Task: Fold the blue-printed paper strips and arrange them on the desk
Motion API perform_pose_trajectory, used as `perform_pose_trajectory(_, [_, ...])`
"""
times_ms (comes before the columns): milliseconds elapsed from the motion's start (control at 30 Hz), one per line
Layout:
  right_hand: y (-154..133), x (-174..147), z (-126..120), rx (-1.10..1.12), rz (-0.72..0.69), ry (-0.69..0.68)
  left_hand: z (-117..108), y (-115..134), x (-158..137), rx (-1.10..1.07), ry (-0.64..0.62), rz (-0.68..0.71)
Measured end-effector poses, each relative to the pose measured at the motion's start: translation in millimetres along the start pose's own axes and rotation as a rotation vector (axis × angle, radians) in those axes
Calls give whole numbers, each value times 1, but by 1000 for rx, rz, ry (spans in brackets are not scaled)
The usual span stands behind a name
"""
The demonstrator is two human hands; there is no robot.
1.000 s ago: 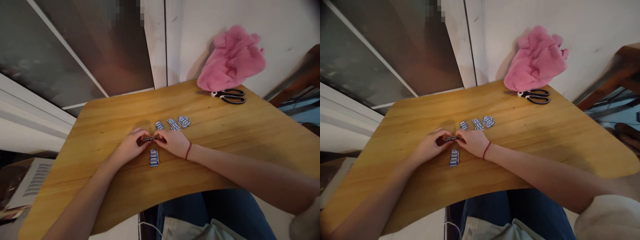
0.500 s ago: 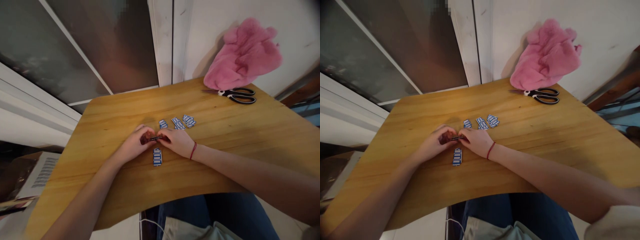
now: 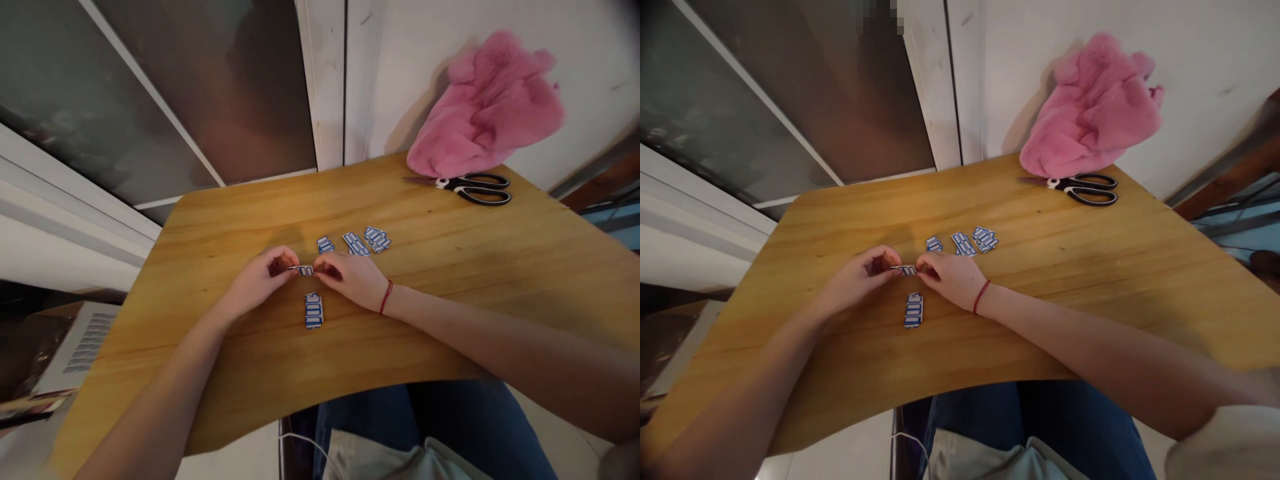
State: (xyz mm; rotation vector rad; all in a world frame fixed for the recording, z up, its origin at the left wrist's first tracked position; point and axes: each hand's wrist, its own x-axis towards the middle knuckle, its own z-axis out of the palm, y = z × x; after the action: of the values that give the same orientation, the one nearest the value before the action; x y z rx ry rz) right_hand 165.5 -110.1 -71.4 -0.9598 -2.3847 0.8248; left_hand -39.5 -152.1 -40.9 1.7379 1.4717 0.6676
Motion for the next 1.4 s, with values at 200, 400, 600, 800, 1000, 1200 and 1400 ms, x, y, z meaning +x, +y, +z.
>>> perform_pose_trajectory(200, [-1,-1,0,30,-8,32,-13,0,-1,27,-83,-77])
perform_pose_trajectory(400, [3,-1,2,106,-55,191,-7,-8,-2,161,-118,-20])
perform_pose_trajectory(600, [5,0,0,208,-32,322,2,-8,-1,151,-72,38])
perform_pose_trajectory(800, [4,2,-2,307,23,362,12,1,-2,215,-3,137])
perform_pose_trajectory(1000, [3,2,-3,342,24,361,20,0,-2,259,38,242])
perform_pose_trajectory(1200, [4,0,-3,322,-9,394,26,-8,5,218,102,180])
perform_pose_trajectory(1400, [12,-2,-39,332,-23,496,26,-11,6,337,152,277])
